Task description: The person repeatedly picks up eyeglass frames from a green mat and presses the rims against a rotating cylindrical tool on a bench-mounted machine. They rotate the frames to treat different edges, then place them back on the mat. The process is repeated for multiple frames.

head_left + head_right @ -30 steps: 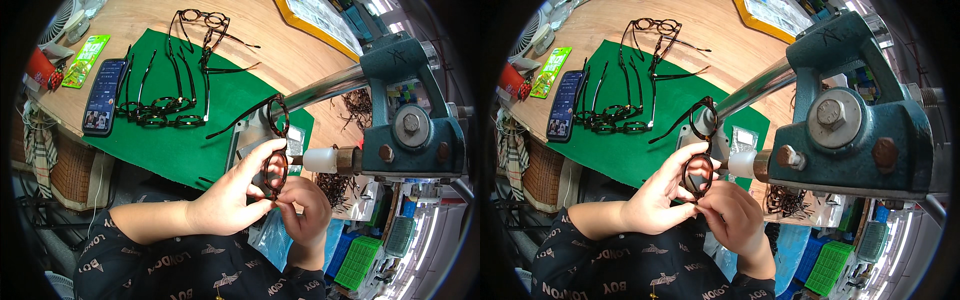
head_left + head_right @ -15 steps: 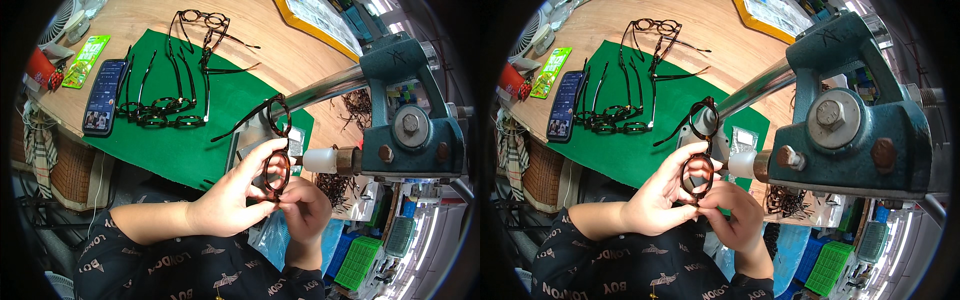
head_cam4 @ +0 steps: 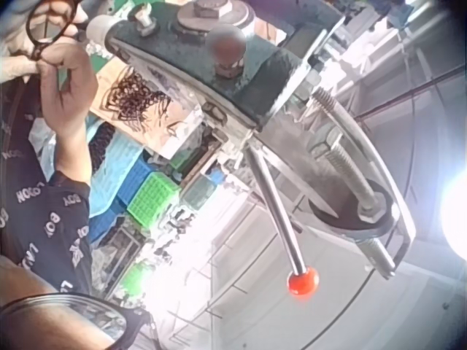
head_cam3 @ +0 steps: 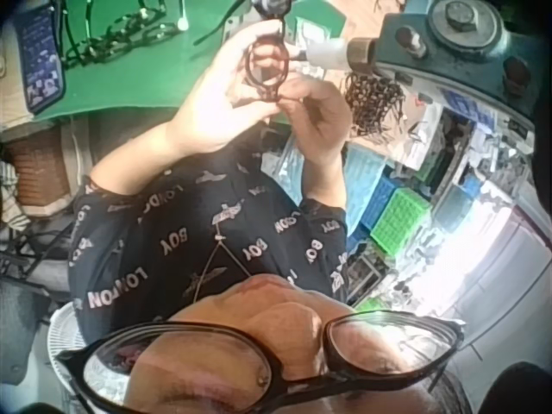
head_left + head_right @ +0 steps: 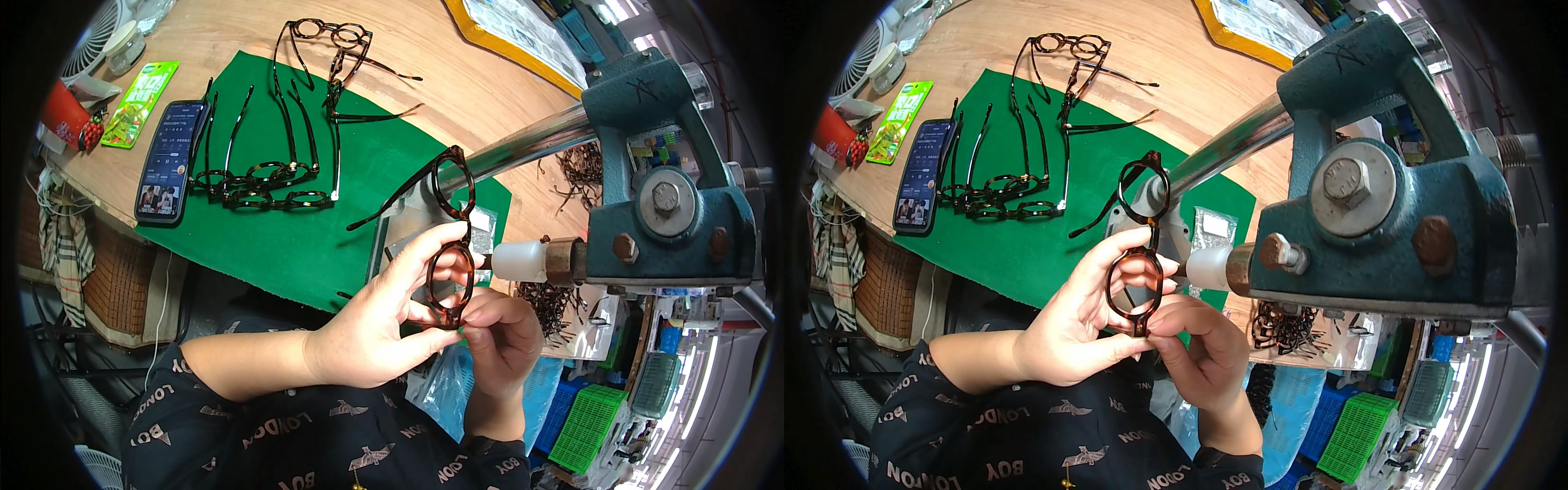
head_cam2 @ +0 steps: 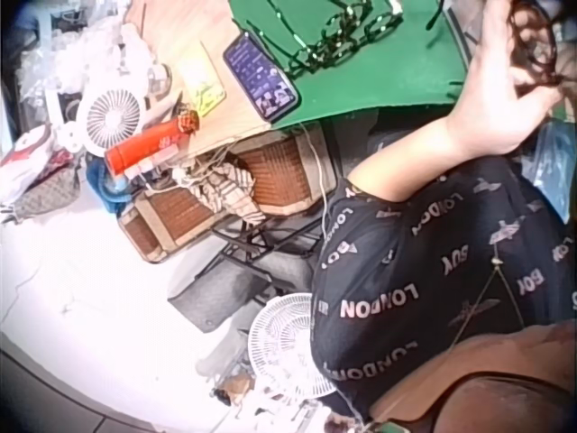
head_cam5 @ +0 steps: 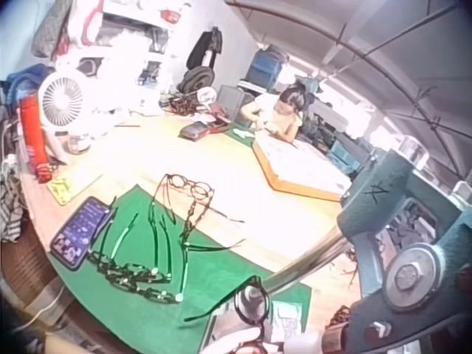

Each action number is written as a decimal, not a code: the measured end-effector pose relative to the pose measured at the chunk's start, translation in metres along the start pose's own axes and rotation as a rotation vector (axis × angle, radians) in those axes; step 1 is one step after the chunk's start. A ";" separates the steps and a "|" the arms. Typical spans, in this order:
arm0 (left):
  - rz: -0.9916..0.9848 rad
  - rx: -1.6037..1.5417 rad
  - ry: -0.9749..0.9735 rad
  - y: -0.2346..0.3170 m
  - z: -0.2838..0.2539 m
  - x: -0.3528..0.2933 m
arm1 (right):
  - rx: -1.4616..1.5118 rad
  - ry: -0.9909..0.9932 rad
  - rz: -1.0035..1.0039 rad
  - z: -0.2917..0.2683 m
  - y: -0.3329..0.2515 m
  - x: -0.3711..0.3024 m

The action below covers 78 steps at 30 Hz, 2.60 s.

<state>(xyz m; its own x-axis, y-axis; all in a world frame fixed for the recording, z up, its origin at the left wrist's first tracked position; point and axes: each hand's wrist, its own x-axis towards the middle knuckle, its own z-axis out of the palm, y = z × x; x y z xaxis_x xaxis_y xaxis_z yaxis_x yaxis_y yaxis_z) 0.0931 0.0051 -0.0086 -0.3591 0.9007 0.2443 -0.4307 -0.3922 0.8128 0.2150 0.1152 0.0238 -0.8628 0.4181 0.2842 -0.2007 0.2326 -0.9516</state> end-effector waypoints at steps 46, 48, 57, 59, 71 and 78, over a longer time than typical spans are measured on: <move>-0.032 -0.050 -0.007 0.005 0.000 0.002 | -0.332 -0.119 -0.327 -0.004 -0.003 0.011; -0.030 -0.057 -0.008 0.005 0.000 0.002 | -0.325 -0.114 -0.333 -0.004 -0.002 0.011; -0.059 -0.043 0.001 0.008 0.000 0.002 | -0.316 -0.087 -0.360 -0.003 0.001 0.010; -0.049 -0.037 0.003 0.008 0.000 0.002 | -0.315 -0.087 -0.361 -0.004 0.001 0.009; -0.021 0.019 0.056 0.004 0.002 0.001 | -0.366 -0.057 -0.356 -0.001 0.011 -0.001; -0.002 -0.001 0.071 0.005 0.003 0.002 | -0.395 -0.045 -0.334 0.000 0.012 -0.010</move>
<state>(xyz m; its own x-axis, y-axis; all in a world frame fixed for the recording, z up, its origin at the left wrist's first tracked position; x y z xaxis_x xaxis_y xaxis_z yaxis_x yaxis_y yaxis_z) 0.0929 0.0052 -0.0022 -0.4159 0.8861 0.2048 -0.4319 -0.3906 0.8129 0.2214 0.1135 0.0098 -0.8024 0.2284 0.5514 -0.2858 0.6641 -0.6909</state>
